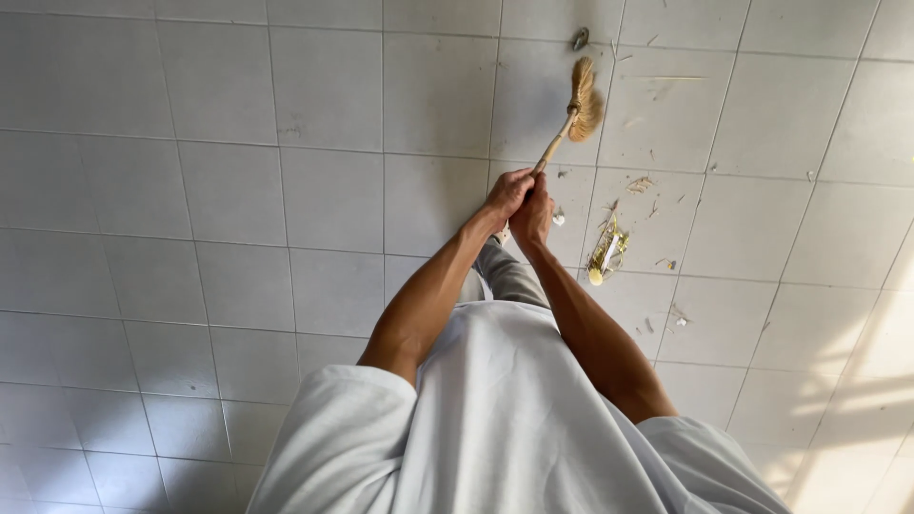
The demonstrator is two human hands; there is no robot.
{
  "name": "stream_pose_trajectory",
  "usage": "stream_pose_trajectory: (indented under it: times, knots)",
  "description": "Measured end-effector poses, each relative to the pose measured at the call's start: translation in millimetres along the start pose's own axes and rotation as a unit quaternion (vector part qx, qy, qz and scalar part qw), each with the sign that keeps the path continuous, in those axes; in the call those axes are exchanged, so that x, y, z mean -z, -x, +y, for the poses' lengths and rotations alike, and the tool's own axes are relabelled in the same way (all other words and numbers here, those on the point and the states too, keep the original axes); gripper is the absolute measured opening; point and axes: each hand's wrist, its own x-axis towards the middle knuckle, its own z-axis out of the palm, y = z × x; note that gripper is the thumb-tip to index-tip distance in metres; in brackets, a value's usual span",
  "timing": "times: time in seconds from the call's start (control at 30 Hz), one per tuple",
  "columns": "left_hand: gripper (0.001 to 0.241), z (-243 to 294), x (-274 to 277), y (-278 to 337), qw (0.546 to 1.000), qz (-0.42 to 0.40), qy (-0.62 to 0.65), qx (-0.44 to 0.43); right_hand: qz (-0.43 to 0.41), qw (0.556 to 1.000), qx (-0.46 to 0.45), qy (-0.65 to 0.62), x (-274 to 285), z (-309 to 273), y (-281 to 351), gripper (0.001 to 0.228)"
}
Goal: Sweeping debris and small balloons off a tiled floor using a handheld broom.
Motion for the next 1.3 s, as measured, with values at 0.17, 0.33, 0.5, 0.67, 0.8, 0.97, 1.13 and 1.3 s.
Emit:
stream_pose_trajectory:
  times: [0.17, 0.33, 0.5, 0.67, 0.8, 0.97, 1.13, 1.3]
  knots:
    - [0.032, 49.6, 14.7, 35.5, 0.997, 0.047, 0.003, -0.054, -0.037, 0.998, -0.031, -0.034, -12.0, -42.2, -10.2, 0.031]
    - [0.031, 59.5, 41.7, 31.4, 0.984, 0.154, -0.035, -0.086, -0.091, 0.995, 0.035, -0.031, -33.5, -63.4, -31.6, 0.054]
    - [0.034, 84.3, 64.6, -0.9, 0.955, 0.258, -0.106, -0.099, -0.104, 0.986, 0.101, -0.076, -73.8, -39.5, -71.6, 0.053]
    - [0.034, 79.0, 84.8, -63.5, 0.972, 0.217, -0.082, -0.03, -0.102, 0.993, 0.056, -0.014, -88.6, -38.1, -125.0, 0.049]
    - [0.026, 95.1, 84.6, -109.7, 0.993, 0.114, -0.022, 0.004, -0.08, 0.996, -0.03, 0.026, -79.8, -48.5, -155.2, 0.042]
    - [0.023, 107.7, 77.9, -132.6, 1.0, 0.001, 0.004, 0.007, 0.006, 0.996, -0.081, 0.035, -78.3, -41.8, -164.9, 0.038]
    - [0.025, 140.6, 88.8, -124.7, 0.999, -0.019, 0.044, 0.007, 0.032, 0.997, -0.065, 0.036, -82.2, -79.4, -174.8, 0.043]
    - [0.027, 167.8, 114.9, -111.7, 0.997, 0.0, 0.071, -0.044, 0.005, 1.0, -0.028, 0.014, -102.4, -98.3, -187.7, 0.049]
